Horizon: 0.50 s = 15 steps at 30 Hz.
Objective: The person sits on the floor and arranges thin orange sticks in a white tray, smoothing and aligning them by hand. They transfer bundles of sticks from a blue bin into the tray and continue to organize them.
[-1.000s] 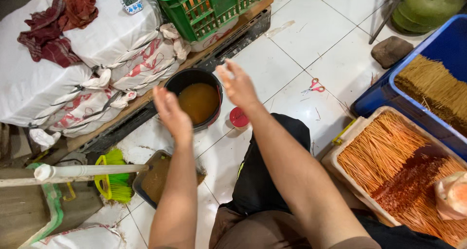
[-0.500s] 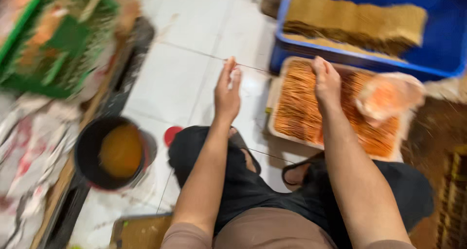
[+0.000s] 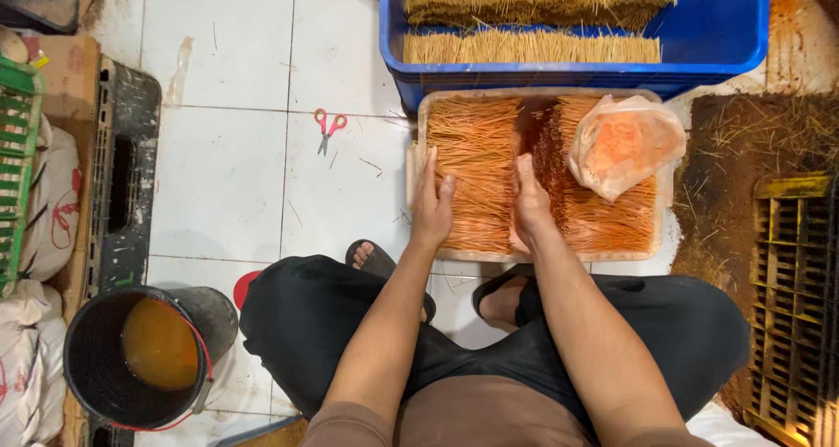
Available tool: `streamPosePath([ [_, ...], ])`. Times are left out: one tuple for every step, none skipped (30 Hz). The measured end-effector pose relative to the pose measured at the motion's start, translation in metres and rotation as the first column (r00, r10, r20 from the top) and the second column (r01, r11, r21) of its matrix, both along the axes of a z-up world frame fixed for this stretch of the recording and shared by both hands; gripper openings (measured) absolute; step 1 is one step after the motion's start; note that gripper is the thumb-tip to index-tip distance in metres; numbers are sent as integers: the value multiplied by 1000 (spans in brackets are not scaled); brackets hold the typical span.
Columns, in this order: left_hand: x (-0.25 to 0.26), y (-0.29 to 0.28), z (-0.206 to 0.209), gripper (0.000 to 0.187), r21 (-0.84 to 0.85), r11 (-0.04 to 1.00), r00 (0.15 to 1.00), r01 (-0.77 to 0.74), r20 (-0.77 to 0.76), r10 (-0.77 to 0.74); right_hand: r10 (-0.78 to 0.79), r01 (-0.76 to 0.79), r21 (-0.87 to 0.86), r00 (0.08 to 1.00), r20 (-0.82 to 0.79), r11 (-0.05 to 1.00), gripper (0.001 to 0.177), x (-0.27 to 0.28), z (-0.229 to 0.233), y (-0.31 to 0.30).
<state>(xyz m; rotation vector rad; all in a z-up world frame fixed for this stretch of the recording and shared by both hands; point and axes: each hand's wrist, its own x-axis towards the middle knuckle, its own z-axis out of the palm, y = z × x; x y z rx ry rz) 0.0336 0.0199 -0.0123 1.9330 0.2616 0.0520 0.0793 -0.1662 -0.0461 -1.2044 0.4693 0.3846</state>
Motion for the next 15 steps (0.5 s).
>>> streamPosePath([
  [1,0,1,66,-22,1000,999,-19,46,20,6,-11,-68,998,-61,998,112,-1,5,3],
  [2,0,2,65,-19,1000,998,-20,66,21,9,-25,-135,992,-123,990,113,-4,9,6],
  [2,-1,2,63,-16,1000,996,-20,85,21,6,-44,-201,983,-185,979,113,-7,13,7],
  [2,-2,3,62,-14,1000,994,-19,104,21,32,-60,-165,986,-165,985,114,-7,16,5],
  [1,0,3,62,-44,999,996,-14,90,18,60,-79,-129,987,-146,989,115,-7,19,1],
  [1,2,4,62,-74,997,997,-10,75,15,87,-100,-93,988,-127,991,117,-8,21,-2],
  [1,5,5,61,-104,995,998,-3,63,10,73,-77,-55,995,-64,996,117,-10,21,-3],
  [-1,6,6,62,-113,994,997,-12,79,21,56,-56,-17,998,-2,998,117,-13,21,-5],
  [-4,7,7,62,-123,992,995,-19,97,31,34,-35,20,998,61,999,118,-17,21,-6],
  [-8,7,8,62,-134,991,992,-26,115,42,66,-67,-15,997,-27,998,116,-25,20,-5],
  [-10,8,8,62,-152,988,992,-23,123,42,96,-102,-47,989,-112,994,113,-30,18,-2],
  [-12,10,8,62,-170,985,991,-20,130,42,122,-139,-76,973,-197,987,112,-35,16,0],
  [-18,12,8,62,-187,982,990,-22,134,47,114,-123,-54,983,-143,991,109,-37,15,-3],
  [-22,15,7,62,-148,988,991,-38,122,57,104,-108,-33,991,-89,994,107,-37,15,-8],
  [-26,18,6,61,-107,993,991,-56,112,68,95,-95,-11,995,-34,995,105,-38,15,-10],
])
